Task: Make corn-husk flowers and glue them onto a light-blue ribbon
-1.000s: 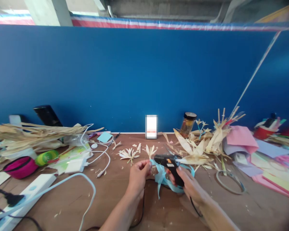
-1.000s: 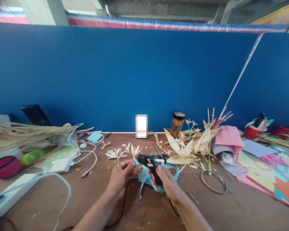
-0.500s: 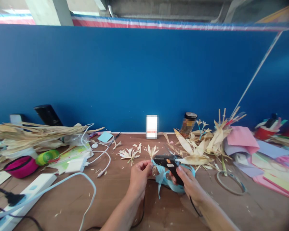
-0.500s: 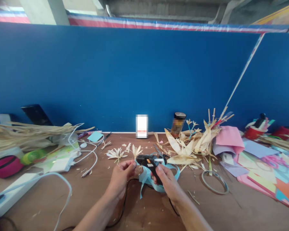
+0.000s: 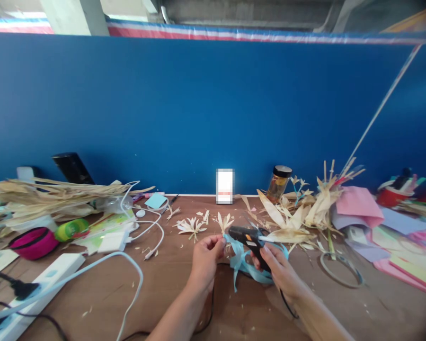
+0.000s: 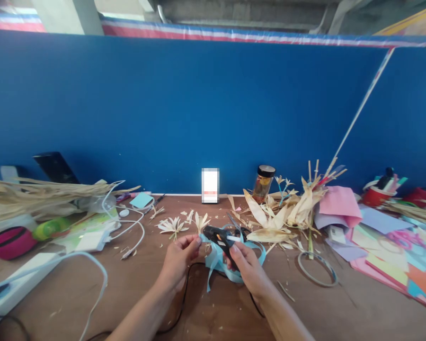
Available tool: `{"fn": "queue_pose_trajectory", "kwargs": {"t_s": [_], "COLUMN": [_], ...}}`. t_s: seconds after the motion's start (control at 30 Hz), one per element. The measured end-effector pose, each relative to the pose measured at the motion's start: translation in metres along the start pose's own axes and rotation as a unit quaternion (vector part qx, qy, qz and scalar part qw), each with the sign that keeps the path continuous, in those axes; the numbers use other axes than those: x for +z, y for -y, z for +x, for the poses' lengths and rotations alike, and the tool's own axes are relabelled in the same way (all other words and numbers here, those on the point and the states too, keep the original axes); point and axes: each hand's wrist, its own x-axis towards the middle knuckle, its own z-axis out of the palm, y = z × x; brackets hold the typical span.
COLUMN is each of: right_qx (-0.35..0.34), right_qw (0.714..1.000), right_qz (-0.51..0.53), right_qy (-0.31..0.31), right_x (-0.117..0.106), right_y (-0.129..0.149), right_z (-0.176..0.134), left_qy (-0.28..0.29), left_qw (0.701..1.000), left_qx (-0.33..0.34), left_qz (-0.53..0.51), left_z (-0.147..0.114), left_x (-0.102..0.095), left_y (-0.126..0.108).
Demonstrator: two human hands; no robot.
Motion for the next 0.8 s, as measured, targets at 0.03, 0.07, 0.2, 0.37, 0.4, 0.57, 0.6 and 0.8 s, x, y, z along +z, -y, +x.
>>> {"fn": "queue_pose_trajectory", "kwargs": {"t_s": [0.03, 0.07, 0.2, 0.37, 0.4, 0.57, 0.6, 0.8], "right_qx": [-0.001, 0.001, 0.01, 0.011, 0.014, 0.034, 0.034, 0.002], "right_qw": [1.0, 1.0, 1.0, 0.997, 0.997, 0.999, 0.999, 1.0], "right_qz": [0.001, 0.002, 0.022, 0.075, 0.068, 0.006, -0.004, -0.022], "right_qy": [-0.001, -0.001, -0.003, 0.013, 0.016, 0.002, 0.001, 0.013], "right_x": [0.0, 0.001, 0.003, 0.003, 0.003, 0.003, 0.003, 0.0], "right_y": [0.0, 0.0, 0.003, 0.01, 0.01, 0.008, 0.007, 0.0], "right_z": [0.0, 0.0, -0.002, -0.007, -0.007, -0.004, -0.003, 0.0], "left_qy": [0.001, 0.002, -0.003, -0.014, -0.015, -0.017, -0.016, -0.009], "left_qw": [1.0, 1.0, 1.0, 1.0, 1.0, 1.0, 1.0, 1.0], "left_qx": [0.001, 0.002, -0.007, 0.011, 0.017, 0.012, 0.009, 0.007], "left_qz": [0.001, 0.001, -0.004, 0.013, 0.015, 0.014, 0.014, 0.005], "left_z": [0.0, 0.0, -0.001, 0.0, 0.001, 0.002, 0.002, 0.001], "left_x": [0.0, 0.0, 0.002, 0.001, 0.0, 0.0, 0.0, -0.001], "left_y": [0.0, -0.001, -0.002, -0.002, -0.001, -0.001, -0.001, -0.001]}}
